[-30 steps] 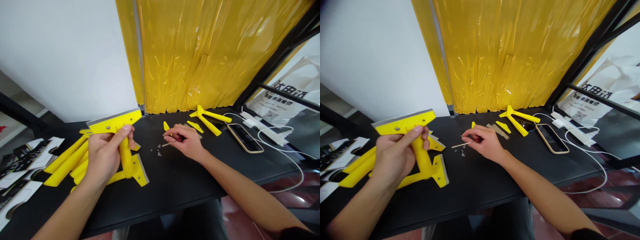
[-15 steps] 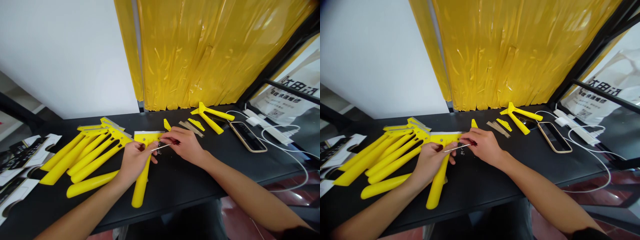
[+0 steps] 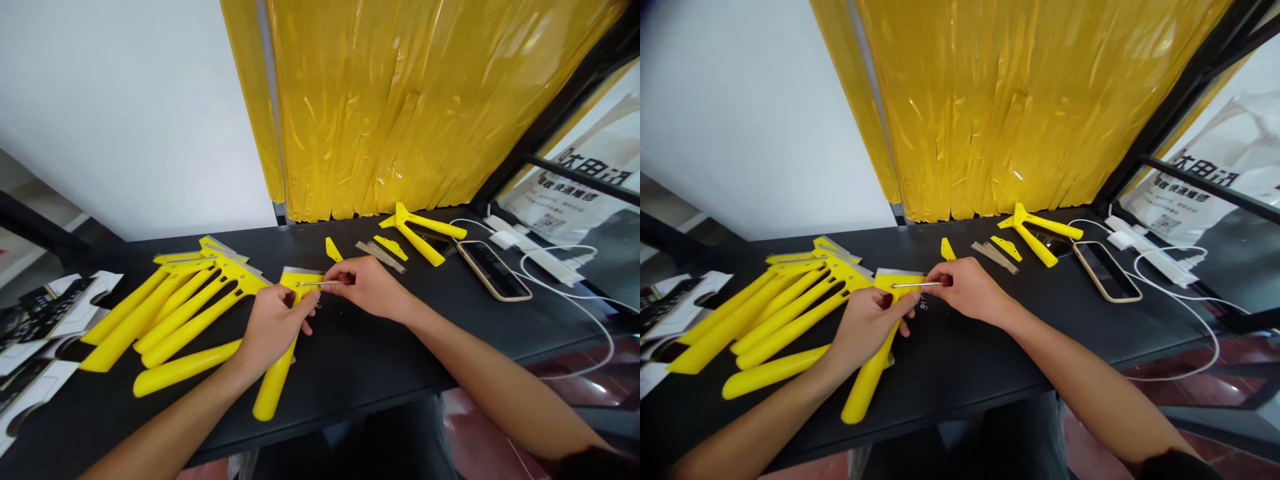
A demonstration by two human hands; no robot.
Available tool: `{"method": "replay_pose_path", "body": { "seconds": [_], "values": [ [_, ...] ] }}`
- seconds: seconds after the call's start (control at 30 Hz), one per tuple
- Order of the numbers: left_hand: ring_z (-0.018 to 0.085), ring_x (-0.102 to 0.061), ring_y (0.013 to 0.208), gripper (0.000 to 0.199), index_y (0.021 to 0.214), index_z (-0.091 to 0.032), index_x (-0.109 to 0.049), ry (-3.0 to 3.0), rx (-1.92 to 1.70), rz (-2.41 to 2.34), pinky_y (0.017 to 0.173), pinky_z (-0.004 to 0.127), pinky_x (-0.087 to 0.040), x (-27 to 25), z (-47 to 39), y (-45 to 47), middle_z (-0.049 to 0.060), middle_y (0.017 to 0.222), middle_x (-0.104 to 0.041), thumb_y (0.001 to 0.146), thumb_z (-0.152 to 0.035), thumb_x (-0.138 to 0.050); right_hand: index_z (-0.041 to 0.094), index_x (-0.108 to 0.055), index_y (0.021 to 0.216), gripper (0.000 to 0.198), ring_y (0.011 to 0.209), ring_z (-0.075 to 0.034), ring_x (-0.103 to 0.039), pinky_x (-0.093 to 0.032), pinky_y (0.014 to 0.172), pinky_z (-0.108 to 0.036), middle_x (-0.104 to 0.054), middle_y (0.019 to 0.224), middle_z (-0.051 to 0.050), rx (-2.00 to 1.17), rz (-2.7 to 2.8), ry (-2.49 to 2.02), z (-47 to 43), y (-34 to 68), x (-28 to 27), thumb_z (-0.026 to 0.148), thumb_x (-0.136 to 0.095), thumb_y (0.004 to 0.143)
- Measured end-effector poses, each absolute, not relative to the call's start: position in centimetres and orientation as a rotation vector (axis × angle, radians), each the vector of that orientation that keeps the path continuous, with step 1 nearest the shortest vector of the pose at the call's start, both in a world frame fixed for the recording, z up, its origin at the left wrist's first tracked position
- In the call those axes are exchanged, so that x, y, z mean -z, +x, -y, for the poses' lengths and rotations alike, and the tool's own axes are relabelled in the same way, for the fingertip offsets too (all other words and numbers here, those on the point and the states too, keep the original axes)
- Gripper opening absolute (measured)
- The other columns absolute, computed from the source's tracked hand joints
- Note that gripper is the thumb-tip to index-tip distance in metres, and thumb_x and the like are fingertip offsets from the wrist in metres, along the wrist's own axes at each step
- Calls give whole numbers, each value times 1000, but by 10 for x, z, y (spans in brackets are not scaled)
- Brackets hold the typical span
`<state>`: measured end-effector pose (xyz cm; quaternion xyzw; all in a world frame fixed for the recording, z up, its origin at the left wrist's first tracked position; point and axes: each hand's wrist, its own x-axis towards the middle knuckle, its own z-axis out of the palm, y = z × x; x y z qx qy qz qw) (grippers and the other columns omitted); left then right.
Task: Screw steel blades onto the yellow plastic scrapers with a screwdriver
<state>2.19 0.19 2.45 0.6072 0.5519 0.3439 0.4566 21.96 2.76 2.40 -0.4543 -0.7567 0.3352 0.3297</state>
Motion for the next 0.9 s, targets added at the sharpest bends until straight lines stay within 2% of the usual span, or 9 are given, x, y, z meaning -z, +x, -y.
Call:
{"method": "replay_pose_path", "body": {
  "seconds": [0.27,0.37,0.43,0.57,0.7,0.9],
  "values": [
    [14,-61,41,32,60,-15,-62,1413,-867,-1326,46,23,-42,-13,-8,22,1,52,-63,81,-36,-71,19,-71,83,16,62,-10,-47,-36,58,-24,-56,64,4,-872,1868,-1264,-34,211,-6,34,-74,83],
    [13,-59,40,32,60,-15,-61,1319,-886,-1271,44,23,-42,-9,-14,20,0,54,-62,80,-36,-73,19,-68,90,26,64,-12,-49,-39,60,-25,-54,68,4,-909,1792,-1232,-39,210,0,42,-76,80],
    [12,-56,38,29,64,-14,-63,1213,-919,-1215,41,23,-41,-7,-19,18,-1,55,-61,80,-37,-73,19,-67,99,30,67,-13,-51,-43,62,-26,-56,73,3,-897,1707,-1202,-42,213,-2,45,-69,86],
    [10,-50,36,25,72,-14,-66,1057,-982,-1153,37,21,-36,-5,-28,14,-3,51,-55,81,-36,-73,20,-69,110,26,74,-14,-58,-46,67,-27,-63,88,-3,-633,1743,-1133,-47,228,-13,35,-50,100],
    [9,-48,36,25,71,-14,-65,1044,-1034,-1167,36,21,-35,-6,-33,10,-3,49,-54,79,-35,-75,22,-73,107,19,83,-15,-64,-48,73,-28,-69,94,-4,-414,1927,-1030,-45,240,-23,24,-55,98],
    [9,-48,36,25,72,-14,-64,1047,-1072,-1171,37,21,-35,-5,-37,8,-3,49,-55,79,-35,-76,23,-71,106,17,86,-16,-65,-51,78,-29,-69,95,-4,-307,1995,-948,-41,239,-28,20,-56,98]
  ]
}}
